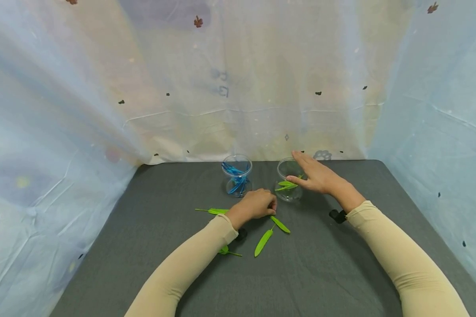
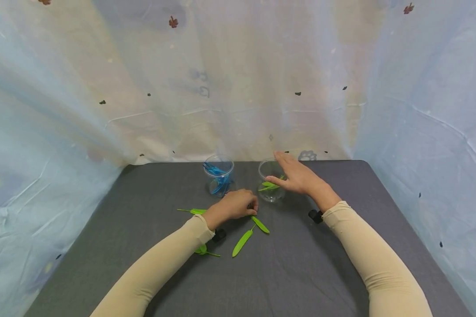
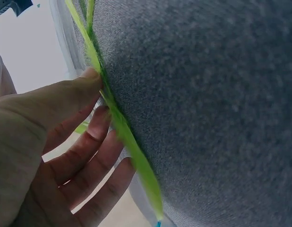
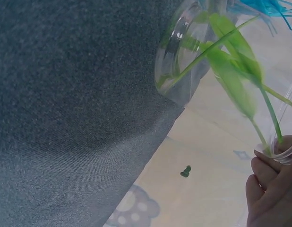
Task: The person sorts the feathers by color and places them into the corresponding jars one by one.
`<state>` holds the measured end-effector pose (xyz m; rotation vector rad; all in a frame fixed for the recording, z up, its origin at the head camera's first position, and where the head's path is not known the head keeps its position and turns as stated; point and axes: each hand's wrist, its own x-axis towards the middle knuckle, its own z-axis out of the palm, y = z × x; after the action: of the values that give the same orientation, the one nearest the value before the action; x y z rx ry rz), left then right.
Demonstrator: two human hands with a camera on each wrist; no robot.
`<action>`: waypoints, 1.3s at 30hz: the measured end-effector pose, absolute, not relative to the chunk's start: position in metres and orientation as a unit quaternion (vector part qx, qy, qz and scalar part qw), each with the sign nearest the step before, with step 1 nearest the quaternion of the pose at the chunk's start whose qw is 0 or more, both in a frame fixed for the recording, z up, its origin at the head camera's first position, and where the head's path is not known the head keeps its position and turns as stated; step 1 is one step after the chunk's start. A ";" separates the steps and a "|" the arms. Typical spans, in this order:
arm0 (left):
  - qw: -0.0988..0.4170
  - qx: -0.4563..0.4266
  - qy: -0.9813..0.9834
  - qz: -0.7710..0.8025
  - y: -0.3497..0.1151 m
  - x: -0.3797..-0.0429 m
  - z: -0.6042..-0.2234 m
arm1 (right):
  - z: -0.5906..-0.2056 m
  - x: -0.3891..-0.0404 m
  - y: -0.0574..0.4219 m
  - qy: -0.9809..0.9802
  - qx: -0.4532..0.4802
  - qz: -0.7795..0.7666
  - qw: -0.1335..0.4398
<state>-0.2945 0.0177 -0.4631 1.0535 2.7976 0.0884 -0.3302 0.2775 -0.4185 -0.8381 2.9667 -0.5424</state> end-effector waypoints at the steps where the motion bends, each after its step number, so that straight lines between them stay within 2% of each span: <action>1: 0.075 0.351 0.933 0.029 0.017 -0.294 -0.463 | -0.418 -0.330 0.277 0.948 -0.268 -0.173 0.005; 11: 0.090 0.341 0.933 0.073 0.012 -0.292 -0.458 | -0.418 -0.330 0.277 0.947 -0.268 -0.180 0.005; 19: 0.079 0.348 0.925 0.130 0.000 -0.290 -0.450 | -0.419 -0.330 0.276 0.946 -0.264 -0.187 0.007; 39: -0.014 0.367 0.886 0.283 -0.020 -0.301 -0.437 | -0.421 -0.331 0.276 0.946 -0.258 -0.195 0.015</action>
<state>-0.3007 -0.0199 -0.4367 1.1624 2.8094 0.8985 -0.3315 0.2763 -0.4209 -0.8016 2.9442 -0.6073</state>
